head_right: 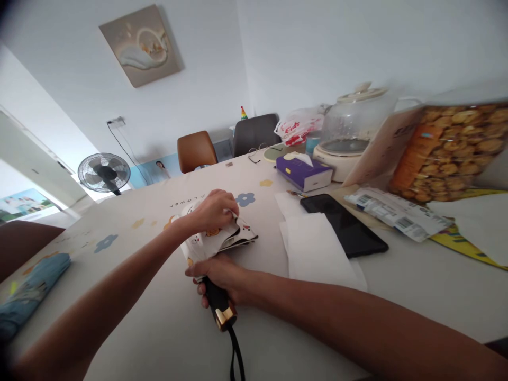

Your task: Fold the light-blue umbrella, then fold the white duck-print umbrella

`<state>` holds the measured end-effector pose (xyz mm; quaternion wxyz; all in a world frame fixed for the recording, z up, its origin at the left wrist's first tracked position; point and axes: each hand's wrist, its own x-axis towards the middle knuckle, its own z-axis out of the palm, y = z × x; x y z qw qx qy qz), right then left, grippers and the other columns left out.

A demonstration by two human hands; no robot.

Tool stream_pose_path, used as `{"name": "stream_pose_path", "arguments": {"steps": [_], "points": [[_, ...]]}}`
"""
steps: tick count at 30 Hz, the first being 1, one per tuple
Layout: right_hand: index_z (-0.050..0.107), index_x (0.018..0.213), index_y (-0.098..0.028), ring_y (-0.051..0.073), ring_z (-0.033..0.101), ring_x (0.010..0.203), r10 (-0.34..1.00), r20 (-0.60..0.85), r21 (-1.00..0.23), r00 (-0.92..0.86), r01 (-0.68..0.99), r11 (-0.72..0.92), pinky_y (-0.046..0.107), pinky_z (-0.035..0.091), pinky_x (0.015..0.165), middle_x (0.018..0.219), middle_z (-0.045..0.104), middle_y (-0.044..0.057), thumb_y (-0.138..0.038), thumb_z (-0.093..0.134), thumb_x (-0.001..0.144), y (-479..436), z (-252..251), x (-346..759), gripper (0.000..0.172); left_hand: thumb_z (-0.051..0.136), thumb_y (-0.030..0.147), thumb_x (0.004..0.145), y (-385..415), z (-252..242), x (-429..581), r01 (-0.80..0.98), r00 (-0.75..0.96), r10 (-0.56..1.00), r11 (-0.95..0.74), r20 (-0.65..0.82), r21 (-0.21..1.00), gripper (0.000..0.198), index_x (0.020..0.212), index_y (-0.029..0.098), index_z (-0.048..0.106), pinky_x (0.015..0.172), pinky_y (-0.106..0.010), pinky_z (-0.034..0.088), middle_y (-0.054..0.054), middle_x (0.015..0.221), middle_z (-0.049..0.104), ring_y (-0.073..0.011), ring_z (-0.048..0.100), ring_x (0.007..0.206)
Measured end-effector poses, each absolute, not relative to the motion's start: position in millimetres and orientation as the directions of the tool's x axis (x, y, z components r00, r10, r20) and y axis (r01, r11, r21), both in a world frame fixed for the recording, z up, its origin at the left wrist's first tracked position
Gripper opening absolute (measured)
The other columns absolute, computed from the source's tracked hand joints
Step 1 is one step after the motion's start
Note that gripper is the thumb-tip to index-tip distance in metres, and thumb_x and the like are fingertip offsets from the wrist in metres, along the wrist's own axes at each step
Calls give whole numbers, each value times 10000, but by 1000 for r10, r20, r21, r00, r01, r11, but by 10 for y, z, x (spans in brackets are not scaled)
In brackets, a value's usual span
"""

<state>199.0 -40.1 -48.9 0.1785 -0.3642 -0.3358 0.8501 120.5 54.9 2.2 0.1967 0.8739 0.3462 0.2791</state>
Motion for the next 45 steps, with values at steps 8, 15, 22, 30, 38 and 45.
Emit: {"name": "stream_pose_path", "arguments": {"steps": [8,15,22,30,38,45], "points": [[491,774,-151,48,389,405,547,-534,-671,-644,-70,-738,173,378,311,614,472,-38,-150,587,741,-397,-517,1970,102,419,25,679,-9,414,681,552,373,672,-715,640,428,214,675,194,552,975,-390,326,0,752,622,-151,572,808],[507,763,-152,48,379,417,560,-474,-702,-679,-92,-706,163,372,313,603,429,-43,-161,603,728,-385,-540,1966,102,454,30,685,-451,61,68,645,89,713,-573,696,505,194,643,199,541,997,-382,337,22,699,586,-134,564,810],[528,778,-146,39,371,395,541,-474,-672,-695,-112,-732,157,339,296,602,425,-48,-141,565,741,-374,-554,1955,53,345,19,610,-503,-463,-125,543,-84,760,-508,645,669,267,570,191,545,928,-348,386,13,641,565,-143,552,847],[459,750,-162,34,359,349,508,-482,-643,-714,-106,-759,164,346,291,556,441,-61,-320,630,760,-345,-579,1982,234,322,33,561,-546,-631,-95,339,-136,814,-498,565,798,198,500,175,446,766,-293,428,38,525,462,-92,460,593],[417,771,-190,34,348,349,535,-449,-618,-716,-183,-765,158,313,280,584,449,-54,-569,537,768,-355,-503,2011,398,346,16,586,-555,-541,-94,259,-107,798,-554,593,791,195,475,171,391,702,-290,426,44,485,394,-82,404,534],[443,793,-201,39,337,347,527,-432,-618,-732,-186,-764,157,307,284,568,436,-60,-557,527,774,-331,-522,2018,367,348,22,573,-498,-499,-195,255,-61,792,-576,607,777,193,458,171,395,714,-311,427,43,472,422,-87,421,523]]}}
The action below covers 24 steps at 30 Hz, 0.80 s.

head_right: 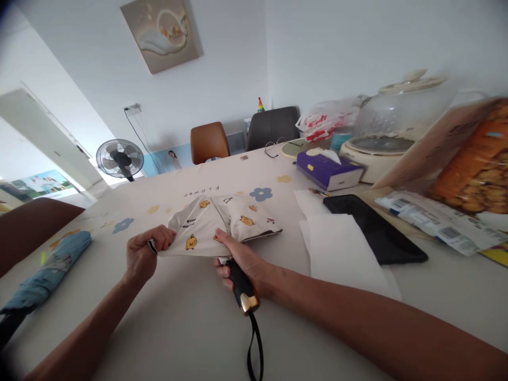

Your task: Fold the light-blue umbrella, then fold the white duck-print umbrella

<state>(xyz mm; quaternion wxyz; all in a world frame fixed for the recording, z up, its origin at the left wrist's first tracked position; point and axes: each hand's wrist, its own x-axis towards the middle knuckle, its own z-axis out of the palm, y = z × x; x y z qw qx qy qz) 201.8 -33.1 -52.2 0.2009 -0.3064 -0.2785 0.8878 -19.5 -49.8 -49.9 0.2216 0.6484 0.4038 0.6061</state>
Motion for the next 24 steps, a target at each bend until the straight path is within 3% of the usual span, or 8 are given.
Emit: {"name": "stream_pose_path", "arguments": {"steps": [4,8,10,12,15,17,20,24], "points": [[454,729,-174,47,350,346,600,-490,-705,-632,-118,-699,180,326,285,544,446,-46,-485,597,743,-314,-581,2016,343,330,11,564,-481,-515,-259,362,47,781,-594,623,718,203,471,173,409,649,-275,399,27,506,452,-100,443,564],[444,686,-177,59,348,325,702,-492,-799,-516,-52,-599,189,336,282,469,413,-58,-352,580,763,-295,-558,2025,234,319,20,544,-422,-572,-379,616,177,770,-572,613,541,216,466,179,443,567,-251,336,1,526,477,-120,436,588],[424,651,-180,58,350,305,733,-486,-831,-476,-9,-557,183,331,284,436,401,-62,-311,537,785,-285,-517,2039,218,328,40,537,-370,-611,-467,707,90,785,-484,613,516,199,441,182,430,550,-253,311,6,497,441,-119,403,554],[396,615,-184,57,348,278,748,-480,-850,-458,32,-526,180,310,279,402,385,-65,-315,500,801,-275,-487,2053,250,346,61,544,-317,-642,-549,725,-117,815,-321,568,609,184,432,181,429,535,-252,298,16,477,410,-112,376,517],[371,599,-190,59,333,251,745,-481,-856,-463,62,-514,179,283,273,373,366,-73,-328,481,799,-270,-499,2065,266,422,102,619,-266,-649,-594,513,-370,846,-157,383,844,159,585,181,557,589,-248,355,13,593,524,-121,470,604],[374,600,-191,64,344,251,734,-471,-865,-489,92,-493,181,284,274,366,369,-74,-339,485,788,-278,-538,2064,264,508,182,686,-257,-632,-558,300,-347,896,-172,275,938,191,841,193,620,717,-267,405,-17,823,617,-154,543,824],[392,598,-189,68,347,244,724,-453,-881,-520,139,-452,187,292,272,359,376,-74,-354,492,771,-307,-598,2056,259,578,299,733,-271,-604,-460,132,-203,961,-163,188,978,380,1103,215,563,876,-311,381,-66,1109,590,-198,491,1079],[408,589,-188,70,351,231,686,-453,-886,-570,205,-415,182,273,260,342,371,-73,-355,479,762,-343,-622,2044,250,621,334,729,-306,-585,-380,88,-174,963,-193,206,977,322,1025,208,600,860,-288,379,-52,1084,607,-186,516,1024]]}}
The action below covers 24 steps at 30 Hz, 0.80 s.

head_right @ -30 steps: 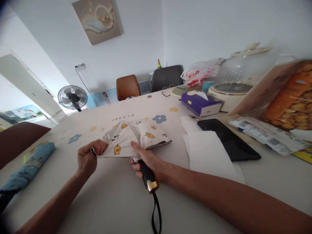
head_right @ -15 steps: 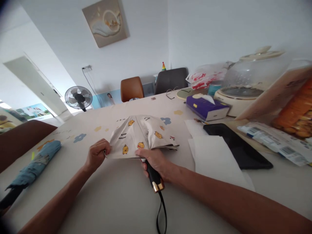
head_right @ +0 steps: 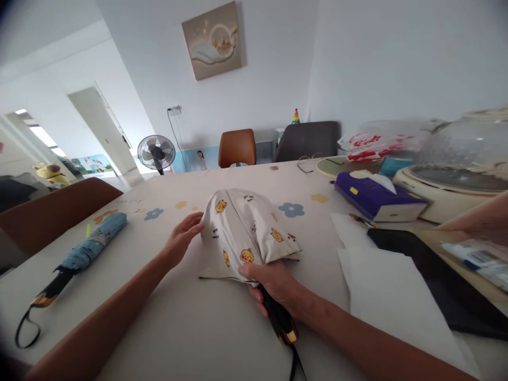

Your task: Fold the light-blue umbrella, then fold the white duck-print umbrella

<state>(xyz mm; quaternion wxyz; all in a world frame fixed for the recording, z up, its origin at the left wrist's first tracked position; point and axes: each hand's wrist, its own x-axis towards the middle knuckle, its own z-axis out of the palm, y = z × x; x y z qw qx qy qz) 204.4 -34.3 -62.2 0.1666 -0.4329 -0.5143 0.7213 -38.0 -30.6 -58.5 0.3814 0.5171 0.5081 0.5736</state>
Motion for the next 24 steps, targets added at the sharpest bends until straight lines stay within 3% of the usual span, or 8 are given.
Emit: {"name": "stream_pose_path", "arguments": {"steps": [4,8,14,20,24], "points": [[416,593,-185,68,355,236,657,-464,-881,-594,233,-413,175,276,268,337,379,-74,-348,483,750,-343,-608,2048,236,618,352,740,-335,-556,-354,22,-144,973,-181,183,983,270,951,184,622,723,-253,398,-32,914,643,-147,551,814],[397,575,-187,59,349,247,617,-470,-879,-632,267,-396,171,299,285,341,379,-76,-360,516,724,-338,-610,2061,258,624,396,728,-343,-543,-353,-30,-110,985,-136,132,990,374,1027,172,626,745,-265,408,-64,977,646,-172,551,858],[410,566,-187,58,333,252,601,-464,-882,-651,275,-382,180,309,278,344,384,-72,-368,532,705,-350,-591,2062,259,671,417,677,-342,-562,-464,-47,-18,987,160,-161,986,308,755,119,687,652,-278,428,-87,749,670,-167,573,684],[396,589,-189,65,345,246,605,-523,-846,-600,278,-456,183,290,274,351,383,-71,-345,520,739,-314,-552,2068,249,677,436,661,-324,-519,-579,-86,-91,975,193,-201,977,336,564,119,623,513,-259,397,-41,548,596,-121,511,490],[394,621,-194,74,348,243,608,-532,-832,-589,231,-505,185,259,267,360,371,-74,-363,496,761,-299,-541,2067,242,663,416,690,-312,-532,-619,-102,-44,994,92,-97,990,285,651,138,616,540,-218,389,-7,607,587,-92,507,544]]}}
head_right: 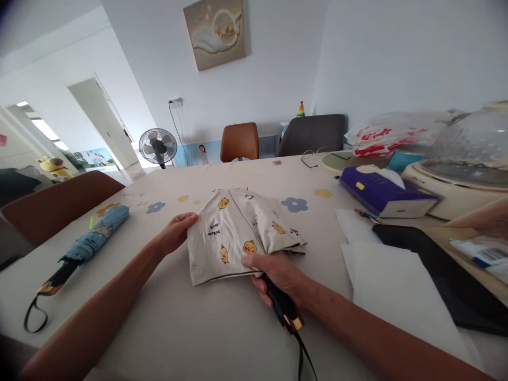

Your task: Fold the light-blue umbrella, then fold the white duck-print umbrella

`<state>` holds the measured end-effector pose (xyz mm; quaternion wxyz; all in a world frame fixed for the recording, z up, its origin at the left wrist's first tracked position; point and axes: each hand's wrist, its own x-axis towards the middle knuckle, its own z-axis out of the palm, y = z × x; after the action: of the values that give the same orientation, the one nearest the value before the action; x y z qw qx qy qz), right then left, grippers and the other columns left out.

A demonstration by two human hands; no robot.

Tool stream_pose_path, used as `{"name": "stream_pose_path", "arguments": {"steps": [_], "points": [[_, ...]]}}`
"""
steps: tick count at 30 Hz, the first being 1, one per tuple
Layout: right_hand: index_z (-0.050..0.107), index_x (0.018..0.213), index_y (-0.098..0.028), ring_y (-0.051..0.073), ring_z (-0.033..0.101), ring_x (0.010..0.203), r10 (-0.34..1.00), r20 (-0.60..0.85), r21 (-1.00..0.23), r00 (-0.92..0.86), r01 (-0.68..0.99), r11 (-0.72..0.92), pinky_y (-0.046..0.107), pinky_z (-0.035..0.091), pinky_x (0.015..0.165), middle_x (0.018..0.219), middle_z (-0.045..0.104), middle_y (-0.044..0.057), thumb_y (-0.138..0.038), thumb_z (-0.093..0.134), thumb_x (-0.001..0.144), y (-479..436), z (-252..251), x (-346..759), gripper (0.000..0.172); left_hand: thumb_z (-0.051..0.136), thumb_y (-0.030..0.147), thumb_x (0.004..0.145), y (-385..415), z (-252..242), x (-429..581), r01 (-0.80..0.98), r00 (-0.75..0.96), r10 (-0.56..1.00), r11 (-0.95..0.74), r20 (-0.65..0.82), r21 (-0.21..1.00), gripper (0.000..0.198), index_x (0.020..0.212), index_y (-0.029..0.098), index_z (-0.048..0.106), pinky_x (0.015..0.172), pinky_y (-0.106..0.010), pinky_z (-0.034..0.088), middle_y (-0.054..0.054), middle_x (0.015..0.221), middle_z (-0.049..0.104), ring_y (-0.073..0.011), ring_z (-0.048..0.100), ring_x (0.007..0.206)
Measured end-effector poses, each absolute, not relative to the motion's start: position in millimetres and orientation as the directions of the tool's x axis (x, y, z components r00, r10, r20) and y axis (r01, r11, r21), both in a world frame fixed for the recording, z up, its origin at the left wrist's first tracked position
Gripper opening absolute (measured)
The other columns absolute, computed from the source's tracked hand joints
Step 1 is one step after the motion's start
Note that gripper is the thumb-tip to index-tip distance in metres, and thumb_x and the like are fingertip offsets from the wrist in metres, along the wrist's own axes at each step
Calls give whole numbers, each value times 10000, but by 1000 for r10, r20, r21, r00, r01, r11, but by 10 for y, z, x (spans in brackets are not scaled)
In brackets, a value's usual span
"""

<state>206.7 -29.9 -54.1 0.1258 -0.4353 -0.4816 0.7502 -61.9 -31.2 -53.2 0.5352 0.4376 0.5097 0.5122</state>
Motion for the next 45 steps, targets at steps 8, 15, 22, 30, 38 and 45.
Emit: {"name": "stream_pose_path", "arguments": {"steps": [8,15,22,30,38,45], "points": [[390,621,-189,71,366,254,624,-515,-836,-588,185,-516,182,267,284,371,375,-70,-352,492,783,-304,-504,2068,252,651,403,705,-287,-581,-695,-51,32,993,118,-116,992,290,655,145,529,506,-208,355,9,608,524,-81,463,538],[398,639,-190,69,374,269,634,-507,-826,-584,121,-550,182,307,280,389,397,-72,-358,542,779,-261,-470,2060,262,661,412,683,-254,-602,-729,30,-11,993,115,-114,993,329,614,152,470,498,-201,323,30,582,495,-72,429,520],[429,696,-189,73,353,257,653,-502,-821,-568,76,-565,188,309,256,379,398,-69,-437,533,794,-300,-477,2054,286,658,426,665,-223,-672,-647,191,-152,984,125,-97,974,307,674,144,536,546,-212,375,23,618,542,-86,493,567],[412,664,-191,94,430,307,789,-489,-853,-371,12,-522,208,370,296,427,464,-32,-471,554,773,-233,-463,2088,333,595,297,713,-408,-421,-99,331,-357,905,-111,233,937,157,787,162,567,530,-254,449,-12,714,592,-128,547,628],[499,587,-158,110,464,316,903,-287,-952,-319,201,-231,218,370,302,431,491,-7,-328,550,743,-272,-545,2061,237,537,296,784,-458,-235,808,275,-75,994,-59,83,960,345,1109,183,514,770,-300,450,-92,1088,565,-182,563,930],[432,481,-176,107,443,278,868,-304,-906,-393,399,-137,223,365,295,394,480,5,-184,518,670,-305,-416,2078,208,633,384,697,-133,-122,923,160,-383,917,-51,109,986,259,826,168,574,702,-295,458,-65,810,631,-227,572,887]]}}
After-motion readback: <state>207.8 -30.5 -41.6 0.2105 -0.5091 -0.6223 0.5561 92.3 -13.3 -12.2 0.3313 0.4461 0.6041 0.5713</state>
